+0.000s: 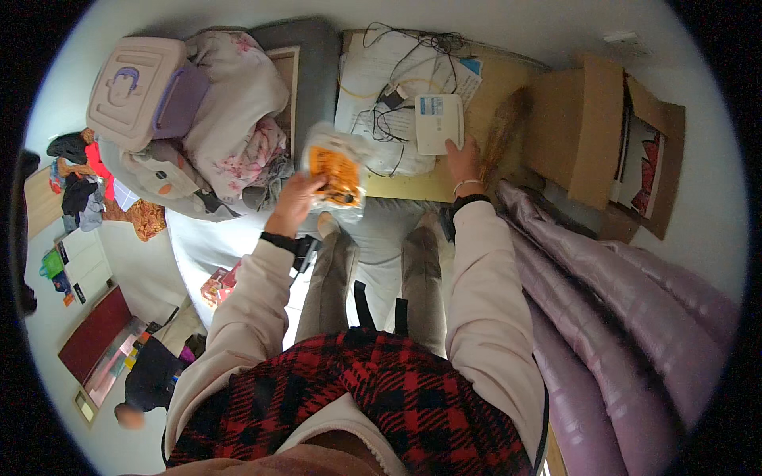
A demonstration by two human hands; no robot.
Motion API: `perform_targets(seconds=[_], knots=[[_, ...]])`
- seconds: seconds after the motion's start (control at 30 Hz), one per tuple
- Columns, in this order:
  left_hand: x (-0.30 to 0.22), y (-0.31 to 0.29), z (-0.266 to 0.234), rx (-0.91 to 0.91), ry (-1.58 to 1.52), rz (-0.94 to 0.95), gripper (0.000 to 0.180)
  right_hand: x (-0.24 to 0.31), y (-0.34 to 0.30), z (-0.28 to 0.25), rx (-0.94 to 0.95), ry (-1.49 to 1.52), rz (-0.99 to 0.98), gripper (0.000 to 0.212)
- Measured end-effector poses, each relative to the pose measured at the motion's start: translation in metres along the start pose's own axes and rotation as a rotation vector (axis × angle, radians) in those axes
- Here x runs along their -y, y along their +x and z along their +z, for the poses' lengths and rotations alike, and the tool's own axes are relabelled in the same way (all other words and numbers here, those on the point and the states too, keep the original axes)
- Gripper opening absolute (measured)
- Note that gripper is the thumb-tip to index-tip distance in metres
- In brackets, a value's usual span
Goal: The person organizes items on a cluttered table in a bedroom. They move a box, handle a cable, and sort through papers while holding a broom. The person places items on the bed and rearranges objects on the table.
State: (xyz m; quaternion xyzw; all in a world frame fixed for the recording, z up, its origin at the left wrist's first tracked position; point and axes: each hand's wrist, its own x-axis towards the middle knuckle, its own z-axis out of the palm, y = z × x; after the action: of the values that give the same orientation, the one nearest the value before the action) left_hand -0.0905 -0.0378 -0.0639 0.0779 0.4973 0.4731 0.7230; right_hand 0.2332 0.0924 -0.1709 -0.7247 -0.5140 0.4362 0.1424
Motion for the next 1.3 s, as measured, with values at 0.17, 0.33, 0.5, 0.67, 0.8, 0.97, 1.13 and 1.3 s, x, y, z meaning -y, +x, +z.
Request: perform_targets(seconds=[0.17,0.33,0.5,0.67,0.8,0.97,1.13,1.3], knots=[[0.056,0.056,0.036,0.181,0.084,-0.169,0.032,0.014,0.018,-0.011,0.047,-0.140,0.198,0.056],[0.077,0.098,0.069,0.179,0.136,-0.102,0.036,0.036,0.022,-0.022,0.144,-0.111,0.216,0.051],[0.086,0.139,0.084,0.163,0.096,-0.045,0.032,0.026,0.041,-0.015,0.166,-0.024,0.278,0.055],[0.091,0.150,0.081,0.142,0.156,-0.082,0.030,0.007,0.054,-0.006,0.137,0.320,0.287,0.047],[0.082,0.140,0.082,0.153,0.133,-0.134,0.030,0.006,0.037,-0.012,0.153,0.183,0.091,0.044],[0.056,0.111,0.094,0.159,0.160,-0.059,0.033,0.018,0.010,-0.028,0.180,0.593,0.198,0.041],[0.022,0.056,0.084,0.148,-0.033,0.105,0.034,0.023,-0.010,-0.040,0.209,0.761,0.151,0.043],[-0.037,0.005,0.028,-0.143,0.178,0.234,0.023,0.029,-0.017,-0.030,0.186,0.852,0.253,0.047]])
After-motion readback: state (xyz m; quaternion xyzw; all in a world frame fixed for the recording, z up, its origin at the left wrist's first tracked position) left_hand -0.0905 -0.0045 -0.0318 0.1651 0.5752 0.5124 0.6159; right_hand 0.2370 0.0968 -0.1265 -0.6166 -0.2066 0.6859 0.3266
